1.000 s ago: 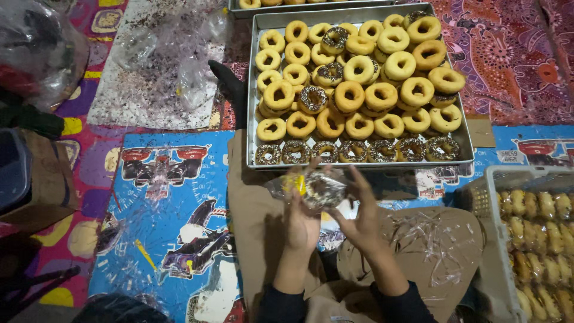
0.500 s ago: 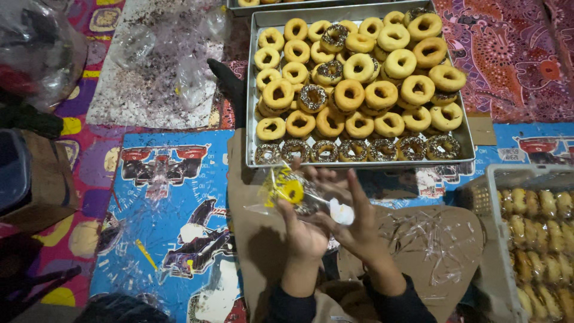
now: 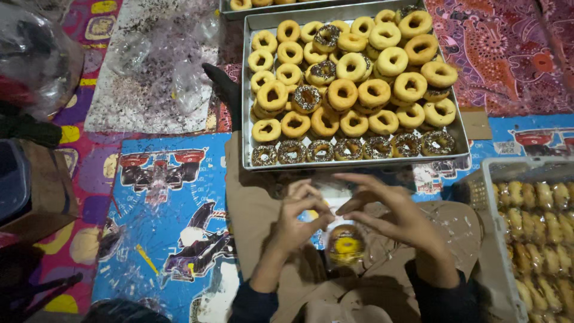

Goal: The person sits on the floor and repeatedly picks donuts from a metal tray, places them into small plastic bags, and sets the filled bags into a white basket. The task continues with multiple donuts being packaged one by one.

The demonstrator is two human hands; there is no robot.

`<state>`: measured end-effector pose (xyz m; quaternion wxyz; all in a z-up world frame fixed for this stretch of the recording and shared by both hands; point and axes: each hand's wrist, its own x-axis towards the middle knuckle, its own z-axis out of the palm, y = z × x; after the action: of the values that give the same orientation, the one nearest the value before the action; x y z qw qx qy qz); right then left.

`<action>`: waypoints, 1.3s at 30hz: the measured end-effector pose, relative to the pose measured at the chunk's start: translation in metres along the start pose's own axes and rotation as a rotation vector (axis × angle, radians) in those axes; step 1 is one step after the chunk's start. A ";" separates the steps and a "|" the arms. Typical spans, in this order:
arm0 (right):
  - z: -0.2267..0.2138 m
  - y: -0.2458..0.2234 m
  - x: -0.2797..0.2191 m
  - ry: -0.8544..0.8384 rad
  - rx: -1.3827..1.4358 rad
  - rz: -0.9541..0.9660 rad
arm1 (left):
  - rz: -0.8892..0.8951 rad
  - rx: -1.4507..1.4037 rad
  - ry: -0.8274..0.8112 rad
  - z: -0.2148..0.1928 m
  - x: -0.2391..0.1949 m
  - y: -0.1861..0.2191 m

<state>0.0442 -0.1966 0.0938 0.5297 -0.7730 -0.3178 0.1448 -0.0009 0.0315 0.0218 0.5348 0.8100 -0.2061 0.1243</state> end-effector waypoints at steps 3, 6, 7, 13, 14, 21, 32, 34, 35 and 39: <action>-0.006 -0.010 -0.008 0.085 0.550 0.064 | 0.205 0.158 0.132 -0.018 0.007 0.035; 0.003 -0.009 -0.018 0.188 -0.026 -0.211 | 0.543 0.357 0.112 -0.031 0.013 0.069; 0.009 -0.008 -0.020 0.227 -0.132 -0.304 | 0.501 0.321 0.116 -0.033 0.015 0.078; 0.038 0.037 -0.026 0.528 -0.749 -0.815 | 0.243 0.220 0.168 -0.037 0.013 0.104; 0.035 0.049 -0.033 0.498 -0.894 -0.776 | 0.267 0.248 0.152 -0.039 0.009 0.102; -0.034 0.132 -0.053 -0.447 -0.802 0.672 | -0.566 -0.217 0.461 -0.049 -0.020 0.022; 0.254 0.172 0.021 0.399 1.067 0.682 | -0.723 0.549 0.446 -0.035 -0.130 -0.102; 0.267 0.181 -0.003 0.279 0.892 0.928 | -0.869 0.452 0.446 -0.023 -0.159 -0.103; 0.268 0.190 -0.012 0.275 0.925 0.930 | -0.941 0.402 0.444 -0.019 -0.169 -0.105; 0.219 0.261 0.004 0.347 0.368 0.438 | -0.897 0.024 0.482 -0.007 -0.157 -0.144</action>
<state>0.0131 -0.0967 -0.2300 0.6627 -0.7276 -0.0175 0.1765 -0.0727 0.1190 -0.1591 0.5587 0.7731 0.2925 0.0682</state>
